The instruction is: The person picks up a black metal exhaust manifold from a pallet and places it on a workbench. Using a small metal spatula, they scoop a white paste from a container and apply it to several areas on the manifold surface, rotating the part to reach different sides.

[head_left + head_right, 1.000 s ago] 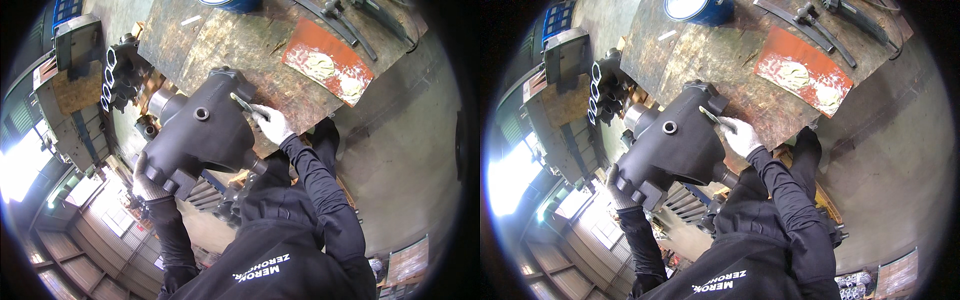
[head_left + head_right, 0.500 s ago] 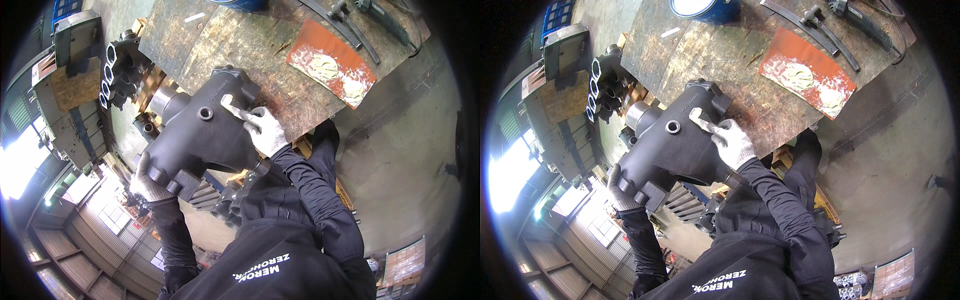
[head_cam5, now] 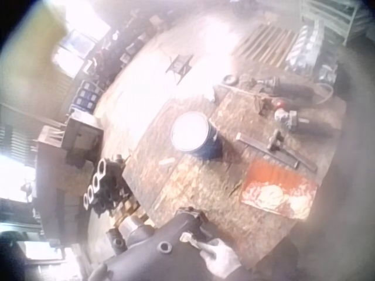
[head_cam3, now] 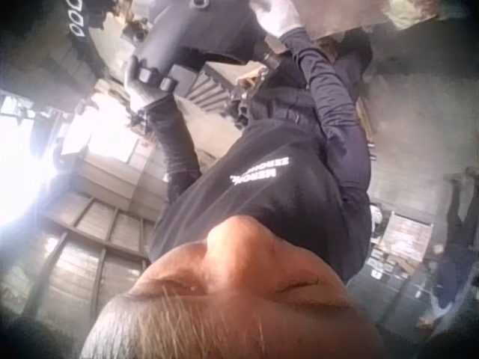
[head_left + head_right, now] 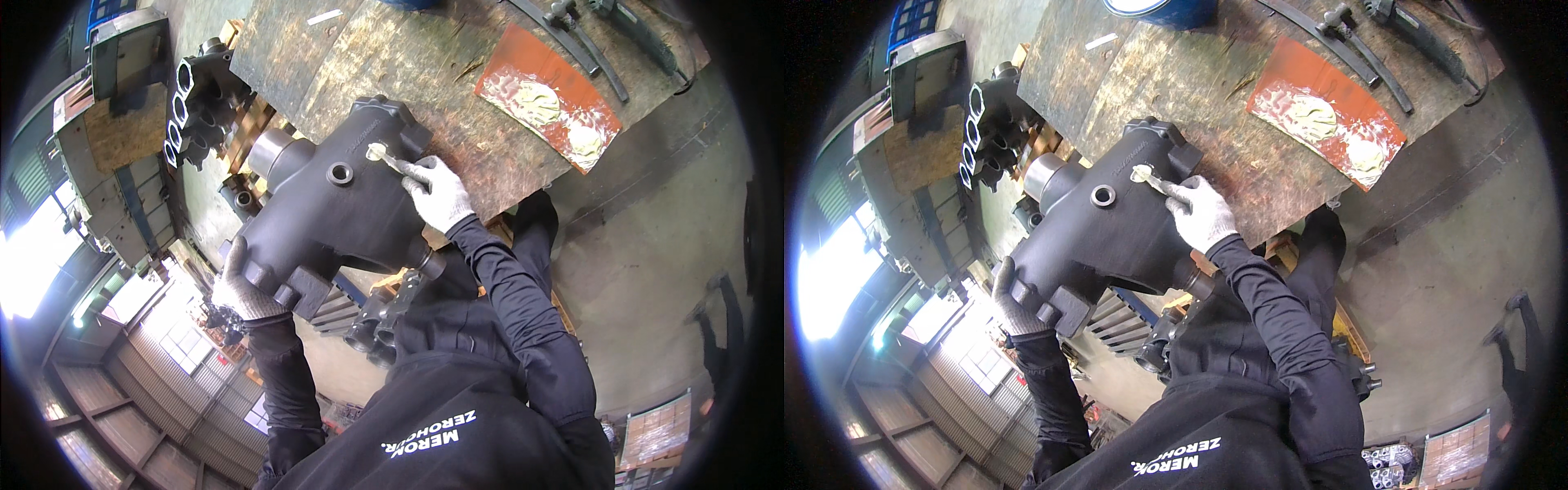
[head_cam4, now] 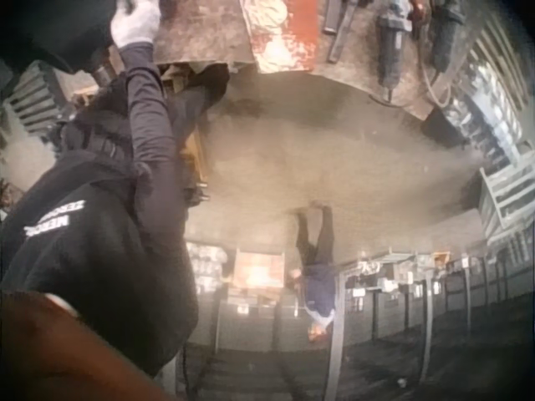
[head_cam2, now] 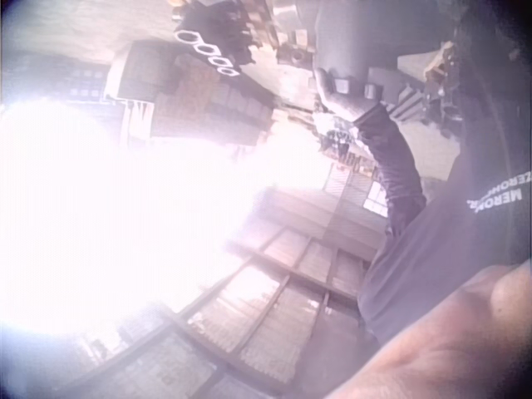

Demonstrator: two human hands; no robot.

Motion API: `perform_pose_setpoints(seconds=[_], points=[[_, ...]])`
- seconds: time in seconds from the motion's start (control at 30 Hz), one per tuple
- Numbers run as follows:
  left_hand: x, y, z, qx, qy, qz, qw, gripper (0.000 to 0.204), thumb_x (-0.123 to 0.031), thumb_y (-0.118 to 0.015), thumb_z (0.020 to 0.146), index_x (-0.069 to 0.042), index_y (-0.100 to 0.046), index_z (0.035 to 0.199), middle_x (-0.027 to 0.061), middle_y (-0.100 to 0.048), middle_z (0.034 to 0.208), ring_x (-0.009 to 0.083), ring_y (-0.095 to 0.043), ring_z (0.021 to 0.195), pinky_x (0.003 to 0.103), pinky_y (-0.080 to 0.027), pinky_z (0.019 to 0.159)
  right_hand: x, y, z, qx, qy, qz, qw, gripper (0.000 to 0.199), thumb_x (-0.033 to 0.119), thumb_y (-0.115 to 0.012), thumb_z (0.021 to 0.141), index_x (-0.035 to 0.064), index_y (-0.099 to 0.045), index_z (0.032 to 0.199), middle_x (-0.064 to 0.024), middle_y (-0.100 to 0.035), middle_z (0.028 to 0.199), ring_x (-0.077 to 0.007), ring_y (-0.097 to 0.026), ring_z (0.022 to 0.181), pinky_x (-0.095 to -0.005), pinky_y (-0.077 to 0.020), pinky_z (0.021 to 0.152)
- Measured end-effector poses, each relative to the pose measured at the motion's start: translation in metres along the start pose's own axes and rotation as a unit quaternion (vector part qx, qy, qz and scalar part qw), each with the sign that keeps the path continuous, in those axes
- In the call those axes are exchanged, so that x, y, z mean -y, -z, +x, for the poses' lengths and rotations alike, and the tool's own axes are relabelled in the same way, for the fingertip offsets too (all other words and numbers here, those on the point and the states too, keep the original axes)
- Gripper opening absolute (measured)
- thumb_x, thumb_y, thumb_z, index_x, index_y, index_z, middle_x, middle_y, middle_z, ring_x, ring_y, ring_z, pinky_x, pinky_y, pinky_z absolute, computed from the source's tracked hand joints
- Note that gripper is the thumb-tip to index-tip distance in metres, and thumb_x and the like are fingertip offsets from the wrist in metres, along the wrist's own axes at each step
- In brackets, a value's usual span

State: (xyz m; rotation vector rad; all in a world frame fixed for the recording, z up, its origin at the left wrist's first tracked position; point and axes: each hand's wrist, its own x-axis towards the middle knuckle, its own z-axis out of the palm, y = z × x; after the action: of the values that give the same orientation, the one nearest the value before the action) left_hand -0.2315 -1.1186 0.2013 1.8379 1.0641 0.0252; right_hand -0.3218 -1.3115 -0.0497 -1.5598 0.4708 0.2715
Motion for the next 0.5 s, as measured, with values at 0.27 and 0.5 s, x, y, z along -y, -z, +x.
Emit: perform_pose_setpoints(seconds=[0.27, 0.5], points=[[-0.003, -0.005, -0.003, -0.004, -0.001, -0.008, 1.0, 0.031, -0.027, -0.075, 0.089, -0.006, -0.066, 0.11, 0.0082, -0.067, 0.099, 0.0257, -0.07, 0.085, 0.04, -0.061, 0.079, 0.005, -0.01, -0.014, 0.001, 0.046, -0.059, 0.997, 0.03, 0.022, -0.074, 0.09, 0.0274, -0.076, 0.119, -0.0108, -0.063, 0.115, -0.0309, -0.061, 0.11, -0.0396, -0.0513, 0.095], [-0.001, -0.005, 0.001, 0.024, -0.001, -0.026, 0.999, 0.033, -0.026, -0.073, 0.09, -0.003, -0.066, 0.112, 0.0117, -0.069, 0.099, 0.0281, -0.071, 0.087, 0.042, -0.062, 0.078, 0.012, -0.002, -0.03, 0.025, 0.106, -0.1, 0.989, 0.033, 0.019, -0.073, 0.091, 0.0323, -0.075, 0.121, -0.0064, -0.062, 0.113, -0.03, -0.058, 0.109, -0.0383, -0.0491, 0.097]])
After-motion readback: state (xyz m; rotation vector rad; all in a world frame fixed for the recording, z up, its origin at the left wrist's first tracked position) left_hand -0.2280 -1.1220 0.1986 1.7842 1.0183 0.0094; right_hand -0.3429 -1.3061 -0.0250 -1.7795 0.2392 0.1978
